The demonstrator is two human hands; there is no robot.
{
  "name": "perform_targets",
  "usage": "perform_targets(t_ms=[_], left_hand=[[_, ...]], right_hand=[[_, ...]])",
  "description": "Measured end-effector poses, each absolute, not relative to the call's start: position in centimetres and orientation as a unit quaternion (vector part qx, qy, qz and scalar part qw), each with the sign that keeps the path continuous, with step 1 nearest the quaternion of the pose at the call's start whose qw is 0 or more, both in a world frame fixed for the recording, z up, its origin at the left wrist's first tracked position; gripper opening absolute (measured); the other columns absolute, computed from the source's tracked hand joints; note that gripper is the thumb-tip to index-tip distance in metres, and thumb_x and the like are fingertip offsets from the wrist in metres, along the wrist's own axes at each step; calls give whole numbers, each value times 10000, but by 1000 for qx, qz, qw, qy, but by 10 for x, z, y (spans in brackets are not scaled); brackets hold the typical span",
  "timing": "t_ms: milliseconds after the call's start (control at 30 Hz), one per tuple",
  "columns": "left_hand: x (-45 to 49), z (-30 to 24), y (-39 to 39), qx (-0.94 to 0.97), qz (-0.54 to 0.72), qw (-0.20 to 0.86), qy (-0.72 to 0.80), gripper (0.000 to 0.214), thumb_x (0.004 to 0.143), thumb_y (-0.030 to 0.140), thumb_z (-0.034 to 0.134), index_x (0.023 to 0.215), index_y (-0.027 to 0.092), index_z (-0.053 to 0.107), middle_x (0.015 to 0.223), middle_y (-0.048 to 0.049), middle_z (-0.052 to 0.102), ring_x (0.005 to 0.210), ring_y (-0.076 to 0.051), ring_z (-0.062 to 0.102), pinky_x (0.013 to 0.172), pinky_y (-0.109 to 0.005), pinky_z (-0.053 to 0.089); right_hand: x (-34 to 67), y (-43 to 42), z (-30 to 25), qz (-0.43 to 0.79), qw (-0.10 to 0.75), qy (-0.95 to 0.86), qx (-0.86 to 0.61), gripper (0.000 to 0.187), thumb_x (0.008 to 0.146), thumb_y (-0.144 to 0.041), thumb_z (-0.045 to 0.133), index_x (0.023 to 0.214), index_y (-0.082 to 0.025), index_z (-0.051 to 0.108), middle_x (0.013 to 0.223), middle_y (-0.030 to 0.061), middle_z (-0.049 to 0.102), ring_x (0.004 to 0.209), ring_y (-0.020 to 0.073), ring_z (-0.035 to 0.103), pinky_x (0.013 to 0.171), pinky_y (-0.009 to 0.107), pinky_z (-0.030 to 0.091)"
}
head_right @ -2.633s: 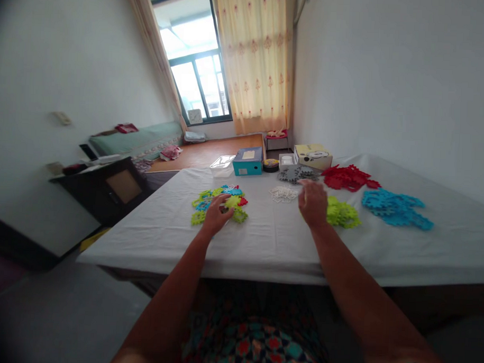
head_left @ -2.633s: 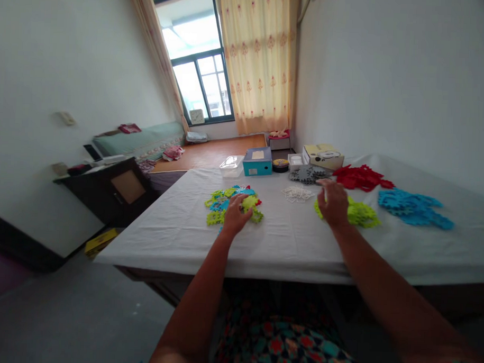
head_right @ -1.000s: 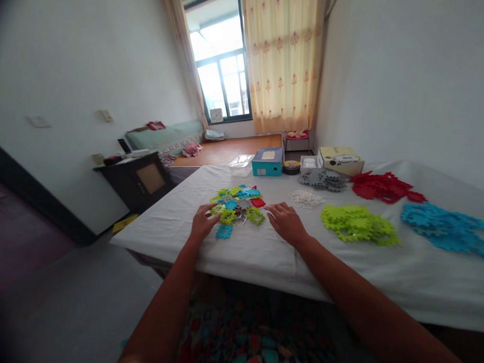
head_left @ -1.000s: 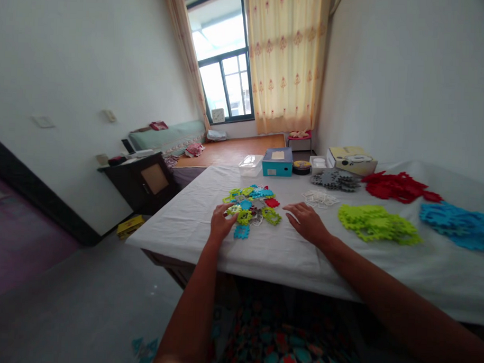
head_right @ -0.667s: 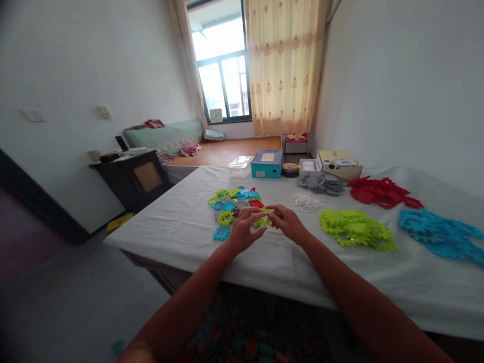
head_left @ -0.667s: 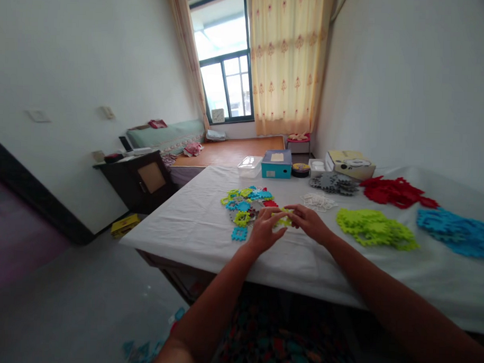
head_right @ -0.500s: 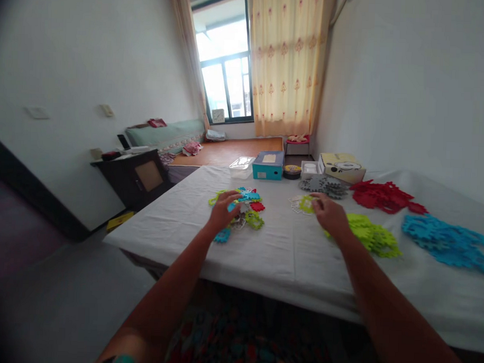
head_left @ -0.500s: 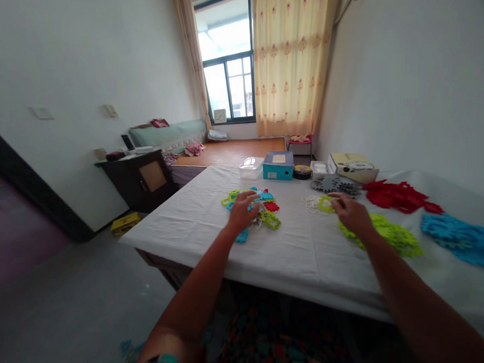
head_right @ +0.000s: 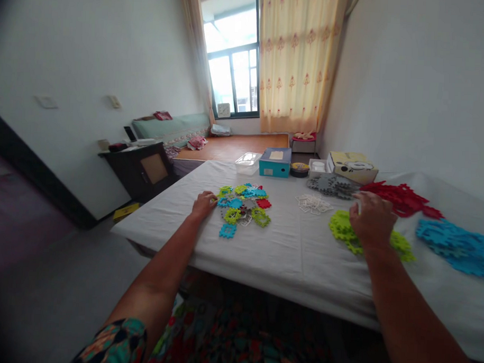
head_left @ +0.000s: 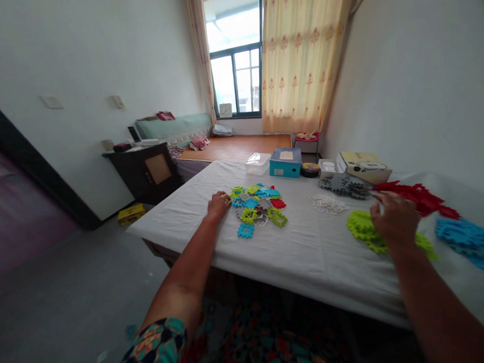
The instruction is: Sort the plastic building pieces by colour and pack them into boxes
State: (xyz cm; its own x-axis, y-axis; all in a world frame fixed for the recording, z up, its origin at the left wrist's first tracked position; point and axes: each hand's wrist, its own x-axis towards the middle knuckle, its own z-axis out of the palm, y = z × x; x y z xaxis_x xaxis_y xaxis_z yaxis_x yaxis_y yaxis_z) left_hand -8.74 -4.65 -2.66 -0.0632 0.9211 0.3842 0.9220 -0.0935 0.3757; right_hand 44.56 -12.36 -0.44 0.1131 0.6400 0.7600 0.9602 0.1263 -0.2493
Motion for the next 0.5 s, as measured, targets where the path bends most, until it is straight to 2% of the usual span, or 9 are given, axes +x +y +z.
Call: perform_targets(t_ms=[200,333,400,500], left_hand=[[-90,-29,-46,-671,-338,-5,-660,74,824,244,596,821,185,640,1227,-115,542,1187,-280,468,982,-467,442],[-84,-25,-40,-684,-387,-30,-618,148,856,256,535,767,175,621,1089,-115,586,1143,-234,512,1011,-410,453],[-77,-22,-36,-691,-410,-47,-594,234,883,302,492,734,169,615,1040,-110,599,1086,-220,546,961,-394,498],[-67,-17,-31,-696,-435,-73,-566,345,917,362,423,719,149,609,1060,-111,595,954,-191,594,802,-355,568]], right_hand=[[413,-124,7,-256,417,-666,-563,345,865,-200,428,1145,-158,626,1228,156,607,1168,309,522,998,463,375],[395,-122,5,-254,411,-691,-538,307,860,-186,451,1100,-174,642,1216,117,619,1144,272,535,980,431,401],[388,-122,4,-242,402,-703,-535,306,853,-181,461,1096,-193,646,1232,96,614,1137,269,534,959,429,416],[376,-125,4,-218,390,-726,-522,303,849,-178,468,1088,-207,652,1240,86,610,1131,270,534,953,435,424]])
